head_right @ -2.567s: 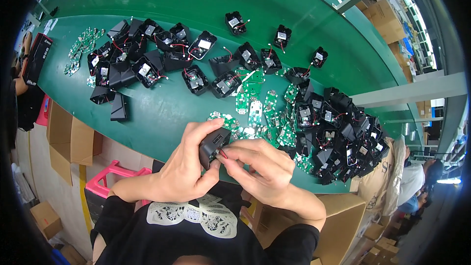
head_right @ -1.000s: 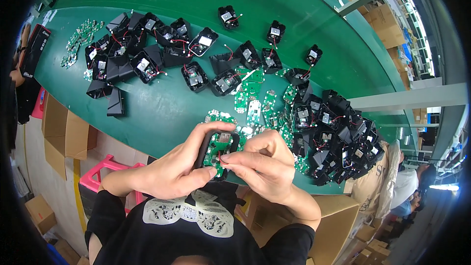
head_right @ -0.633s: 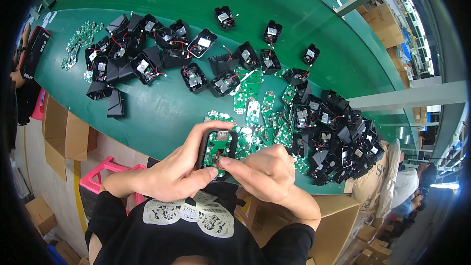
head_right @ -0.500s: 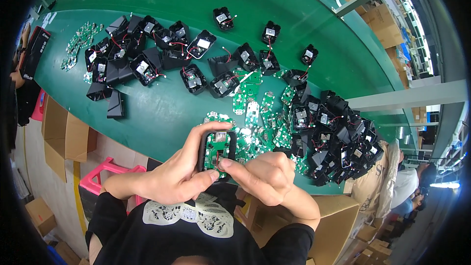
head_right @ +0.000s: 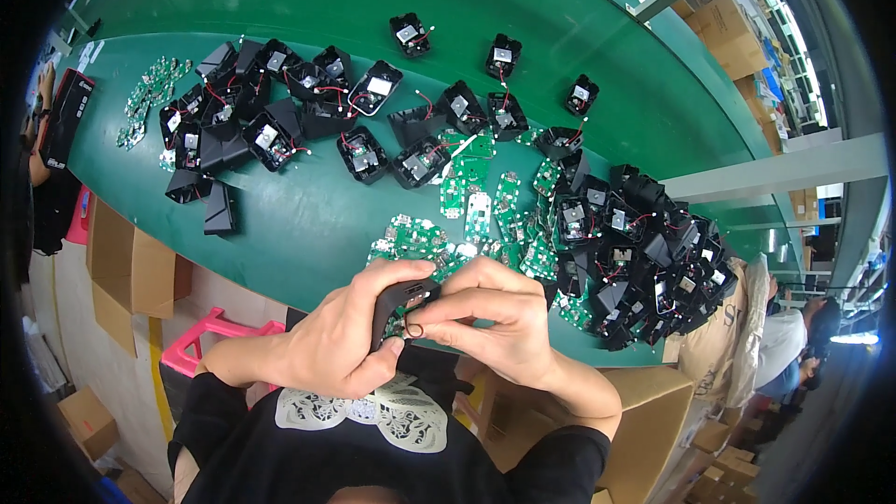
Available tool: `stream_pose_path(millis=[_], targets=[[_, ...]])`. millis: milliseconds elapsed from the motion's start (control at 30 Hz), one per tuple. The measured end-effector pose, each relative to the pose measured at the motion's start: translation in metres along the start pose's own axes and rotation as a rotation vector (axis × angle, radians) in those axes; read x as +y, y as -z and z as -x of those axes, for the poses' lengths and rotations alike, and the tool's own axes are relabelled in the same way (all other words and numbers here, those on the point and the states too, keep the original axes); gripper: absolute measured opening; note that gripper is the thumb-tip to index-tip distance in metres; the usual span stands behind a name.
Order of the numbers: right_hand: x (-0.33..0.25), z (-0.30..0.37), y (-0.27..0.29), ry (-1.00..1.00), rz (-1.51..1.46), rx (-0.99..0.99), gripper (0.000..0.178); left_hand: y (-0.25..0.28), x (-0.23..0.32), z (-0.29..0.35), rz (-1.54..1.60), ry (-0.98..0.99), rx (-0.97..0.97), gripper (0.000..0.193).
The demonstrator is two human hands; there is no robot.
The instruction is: The person assembles circuit boards into plastic housings by hand, taking them from a cardboard box and fitting them together.
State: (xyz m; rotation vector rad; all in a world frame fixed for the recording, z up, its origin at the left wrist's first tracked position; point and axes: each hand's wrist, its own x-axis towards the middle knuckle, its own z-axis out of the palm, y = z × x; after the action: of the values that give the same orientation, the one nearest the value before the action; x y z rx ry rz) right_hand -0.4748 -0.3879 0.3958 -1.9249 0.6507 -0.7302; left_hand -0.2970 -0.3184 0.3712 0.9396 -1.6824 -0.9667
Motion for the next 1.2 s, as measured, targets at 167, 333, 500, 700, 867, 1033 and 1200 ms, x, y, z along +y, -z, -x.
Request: stream_pose_path(millis=[167, 333, 500, 700, 867, 1033, 1200], targets=[[0.002, -0.008, 0.007, 0.005, 0.054, -0.079, 0.021, 0.008, -0.008, -0.005, 0.266, 0.194, -0.117, 0.061], [-0.021, -0.019, 0.022, 0.199, 0.242, -0.178, 0.037, 0.037, -0.003, -0.020, 0.459, 0.448, -0.518, 0.063], [-0.018, -0.028, 0.021, 0.294, 0.216, -0.275, 0.027, 0.036, 0.001, -0.018, 0.454, 0.409, -0.476, 0.059], [-0.020, -0.016, 0.005, 0.151, 0.168, 0.018, 0.022, 0.020, 0.009, -0.014, 0.178, 0.216, -0.147, 0.063], [-0.005, -0.013, -0.015, 0.352, 0.275, 0.279, 0.028, 0.007, 0.007, -0.010, -0.038, 0.032, 0.129, 0.064], [-0.006, -0.006, -0.021, 0.532, 0.716, 0.252, 0.029, 0.003, 0.006, -0.006, -0.015, 0.041, 0.103, 0.065], [-0.007, -0.002, -0.030, 0.570, 0.901, 0.289, 0.027, 0.000, 0.001, -0.001, 0.016, 0.079, 0.141, 0.064]])
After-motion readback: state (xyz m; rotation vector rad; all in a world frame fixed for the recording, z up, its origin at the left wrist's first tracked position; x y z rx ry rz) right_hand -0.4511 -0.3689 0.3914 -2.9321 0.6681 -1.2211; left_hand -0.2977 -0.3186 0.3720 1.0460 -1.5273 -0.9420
